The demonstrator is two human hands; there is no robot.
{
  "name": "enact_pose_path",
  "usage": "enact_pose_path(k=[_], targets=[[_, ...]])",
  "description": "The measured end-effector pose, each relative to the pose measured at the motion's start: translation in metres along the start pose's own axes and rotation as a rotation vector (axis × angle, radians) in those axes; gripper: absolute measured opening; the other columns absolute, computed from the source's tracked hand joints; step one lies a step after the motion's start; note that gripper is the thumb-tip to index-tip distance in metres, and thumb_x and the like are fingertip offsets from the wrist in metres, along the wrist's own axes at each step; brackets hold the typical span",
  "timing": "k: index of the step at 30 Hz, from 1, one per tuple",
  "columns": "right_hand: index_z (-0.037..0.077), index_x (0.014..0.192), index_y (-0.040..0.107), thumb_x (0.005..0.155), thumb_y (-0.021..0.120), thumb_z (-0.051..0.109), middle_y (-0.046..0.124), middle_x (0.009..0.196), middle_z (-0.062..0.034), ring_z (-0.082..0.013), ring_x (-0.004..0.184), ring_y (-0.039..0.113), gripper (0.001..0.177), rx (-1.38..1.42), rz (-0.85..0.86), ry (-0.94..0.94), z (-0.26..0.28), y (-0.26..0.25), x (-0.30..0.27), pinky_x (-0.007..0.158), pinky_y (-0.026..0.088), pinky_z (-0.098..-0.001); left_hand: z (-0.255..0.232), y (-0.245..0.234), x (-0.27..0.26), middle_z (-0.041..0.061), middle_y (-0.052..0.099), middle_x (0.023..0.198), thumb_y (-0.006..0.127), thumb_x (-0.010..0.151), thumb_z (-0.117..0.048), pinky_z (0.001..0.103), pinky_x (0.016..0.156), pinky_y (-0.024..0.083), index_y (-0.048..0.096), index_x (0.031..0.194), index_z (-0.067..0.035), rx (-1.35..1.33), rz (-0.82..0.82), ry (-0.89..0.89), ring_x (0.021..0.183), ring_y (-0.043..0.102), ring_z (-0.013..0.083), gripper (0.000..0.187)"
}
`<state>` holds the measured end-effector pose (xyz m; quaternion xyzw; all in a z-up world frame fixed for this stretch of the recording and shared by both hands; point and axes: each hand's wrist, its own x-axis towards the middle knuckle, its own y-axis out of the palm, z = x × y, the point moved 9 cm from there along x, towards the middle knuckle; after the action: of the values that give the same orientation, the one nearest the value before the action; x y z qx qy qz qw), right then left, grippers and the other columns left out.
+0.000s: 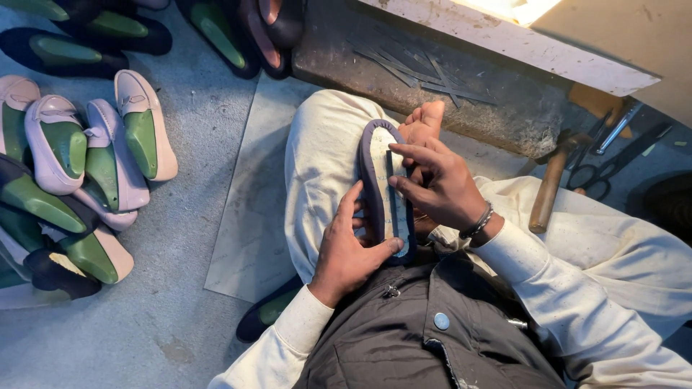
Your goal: The person sits on the floor and uses a hammer to tap insoles into the soles of several shoes. They repeatedly pick up shoes, insert insoles, and hammer them into place.
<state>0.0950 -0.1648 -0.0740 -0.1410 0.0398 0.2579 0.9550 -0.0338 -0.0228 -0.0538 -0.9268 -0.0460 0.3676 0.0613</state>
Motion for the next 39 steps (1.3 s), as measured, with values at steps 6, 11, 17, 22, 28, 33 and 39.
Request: enact_pose_path(k=[6, 11, 17, 22, 28, 33, 39], targets=[[0.006, 0.130, 0.072, 0.085, 0.082, 0.005, 0.063, 0.091, -0.0138, -0.0162, 0.063, 0.068, 0.046, 0.010, 0.054, 0.048, -0.004, 0.001, 0.005, 0.054, 0.055, -0.0312, 0.001, 0.000, 0.002, 0.032, 0.049, 0.145, 0.090, 0.069, -0.023, 0.048, 0.093, 0.064, 0.030, 0.160, -0.009, 0.005, -0.017, 0.010, 0.127, 0.059, 0.0476, 0.110], [0.006, 0.129, 0.073, 0.086, 0.081, 0.006, 0.058, 0.092, -0.0123, -0.0165, 0.062, 0.068, 0.043, 0.014, 0.063, 0.088, -0.004, 0.002, 0.003, 0.055, 0.055, -0.0305, -0.001, 0.000, 0.002, 0.033, 0.048, 0.145, 0.088, 0.071, -0.024, 0.052, 0.094, 0.063, 0.027, 0.161, -0.008, 0.016, -0.004, 0.006, 0.126, 0.058, 0.0511, 0.109], [0.003, 0.131, 0.069, 0.089, 0.075, 0.004, 0.056, 0.090, -0.0140, -0.0195, 0.055, 0.071, 0.043, 0.081, 0.049, 0.060, -0.002, 0.000, 0.002, 0.054, 0.060, -0.0317, 0.000, 0.000, 0.001, 0.033, 0.047, 0.147, 0.090, 0.069, -0.024, 0.051, 0.096, 0.062, 0.028, 0.161, -0.009, 0.042, -0.011, -0.008, 0.130, 0.057, 0.0487, 0.112], [0.002, 0.127, 0.075, 0.095, 0.074, 0.015, 0.069, 0.096, -0.0199, -0.0359, 0.090, 0.067, 0.034, -0.660, -0.385, -0.180, 0.010, -0.106, -0.023, 0.078, 0.050, -0.0445, 0.001, -0.009, 0.007, 0.019, 0.051, 0.149, 0.091, 0.061, -0.038, 0.043, 0.096, 0.061, 0.024, 0.161, -0.019, 0.172, 0.005, -0.046, 0.127, 0.061, 0.0326, 0.122], [-0.003, 0.133, 0.053, 0.087, 0.070, 0.034, 0.060, 0.114, -0.0256, -0.0457, 0.094, 0.060, 0.061, -0.670, -0.408, 0.871, -0.136, -0.209, -0.102, 0.084, 0.049, -0.0510, -0.095, -0.027, 0.039, 0.010, 0.067, 0.125, 0.075, 0.079, -0.028, 0.034, 0.082, 0.060, 0.054, 0.140, -0.009, 0.372, -0.241, 0.471, 0.106, 0.067, 0.0218, 0.067], [0.014, 0.126, 0.071, 0.093, 0.054, 0.027, 0.080, 0.077, -0.0089, -0.0288, 0.095, 0.074, 0.039, -0.625, -0.401, 0.941, -0.098, -0.201, -0.144, 0.077, 0.050, -0.0459, -0.182, 0.012, 0.094, 0.012, 0.069, 0.109, 0.071, 0.086, -0.018, 0.041, 0.093, 0.052, 0.064, 0.123, -0.004, 0.484, -0.256, 1.003, 0.102, 0.067, 0.0299, 0.040], [0.020, 0.151, 0.064, 0.088, 0.070, 0.018, 0.063, 0.103, -0.0200, -0.0401, 0.085, 0.063, 0.064, -0.784, -0.482, 0.506, -0.083, -0.180, -0.134, 0.074, 0.053, -0.0550, -0.230, 0.069, 0.215, 0.017, 0.068, 0.098, 0.067, 0.088, -0.018, 0.047, 0.080, 0.052, 0.068, 0.110, -0.002, 0.775, -0.275, 1.058, 0.092, 0.064, 0.0369, 0.027]])
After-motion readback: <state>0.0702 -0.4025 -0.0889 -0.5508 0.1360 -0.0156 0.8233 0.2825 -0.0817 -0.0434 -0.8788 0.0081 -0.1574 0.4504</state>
